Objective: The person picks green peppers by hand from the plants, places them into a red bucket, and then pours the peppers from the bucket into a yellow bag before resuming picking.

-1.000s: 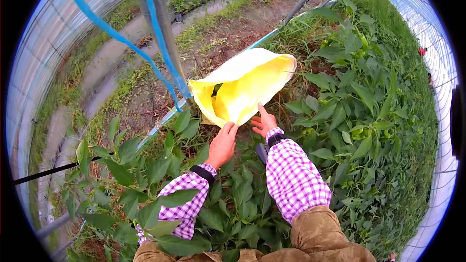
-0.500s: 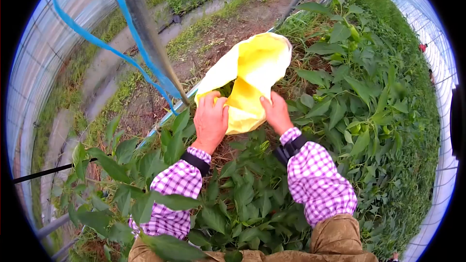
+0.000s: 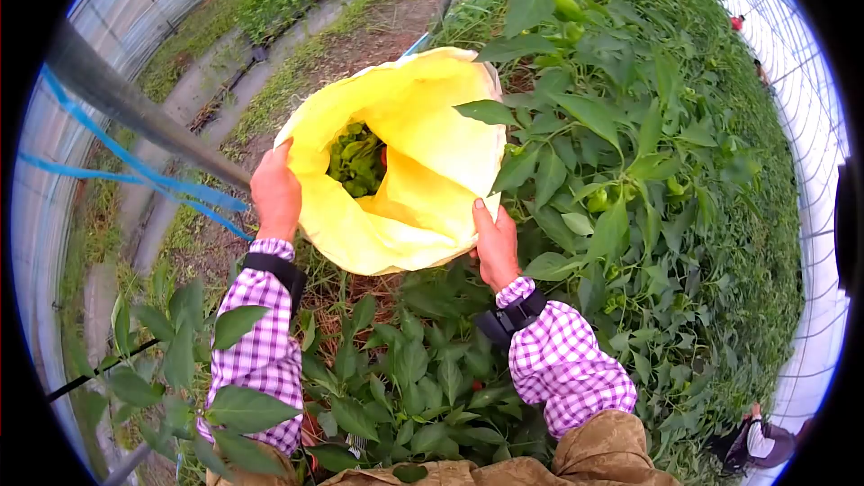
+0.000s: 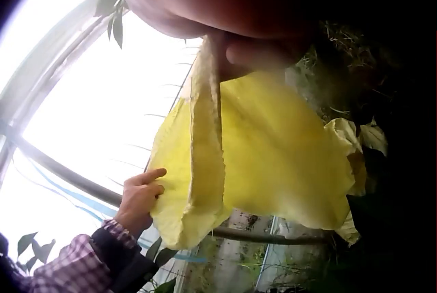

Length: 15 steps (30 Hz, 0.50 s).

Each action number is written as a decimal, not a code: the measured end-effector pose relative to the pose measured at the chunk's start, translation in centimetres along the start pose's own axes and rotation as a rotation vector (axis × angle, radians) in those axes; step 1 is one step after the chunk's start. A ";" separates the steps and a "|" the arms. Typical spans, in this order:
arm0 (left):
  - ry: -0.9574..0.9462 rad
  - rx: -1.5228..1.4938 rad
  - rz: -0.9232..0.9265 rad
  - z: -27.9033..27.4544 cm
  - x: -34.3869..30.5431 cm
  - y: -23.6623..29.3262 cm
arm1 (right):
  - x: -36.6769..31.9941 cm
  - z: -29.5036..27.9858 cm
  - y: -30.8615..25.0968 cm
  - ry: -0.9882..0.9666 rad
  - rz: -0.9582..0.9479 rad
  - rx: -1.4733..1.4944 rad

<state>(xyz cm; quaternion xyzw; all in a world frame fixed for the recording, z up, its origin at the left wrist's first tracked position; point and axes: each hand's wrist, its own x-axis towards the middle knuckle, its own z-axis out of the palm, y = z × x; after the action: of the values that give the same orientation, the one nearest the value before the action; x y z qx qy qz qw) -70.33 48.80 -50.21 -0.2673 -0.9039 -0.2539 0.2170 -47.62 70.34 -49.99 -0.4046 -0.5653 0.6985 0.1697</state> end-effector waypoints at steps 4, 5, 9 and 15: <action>-0.108 0.020 -0.093 -3.3 -0.2 1.7 | -0.5 -1.0 -0.1 0.051 -0.014 0.053; -0.080 -0.025 -0.012 -3.0 -0.6 0.4 | -0.4 -1.3 1.1 0.087 -0.045 -0.066; -0.146 -0.020 0.011 -2.7 -0.3 -1.7 | -1.4 -0.7 2.2 -0.080 -0.222 -0.143; -0.300 0.129 -0.133 -3.7 -3.6 -3.4 | -2.1 -0.3 -1.8 -0.219 -0.262 -0.141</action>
<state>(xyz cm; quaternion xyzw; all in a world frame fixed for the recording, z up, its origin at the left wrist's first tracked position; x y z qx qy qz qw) -68.68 42.85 -50.37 -0.2271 -0.9562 -0.1666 0.0792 -46.52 69.60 -47.50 -0.2600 -0.6758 0.6689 0.1682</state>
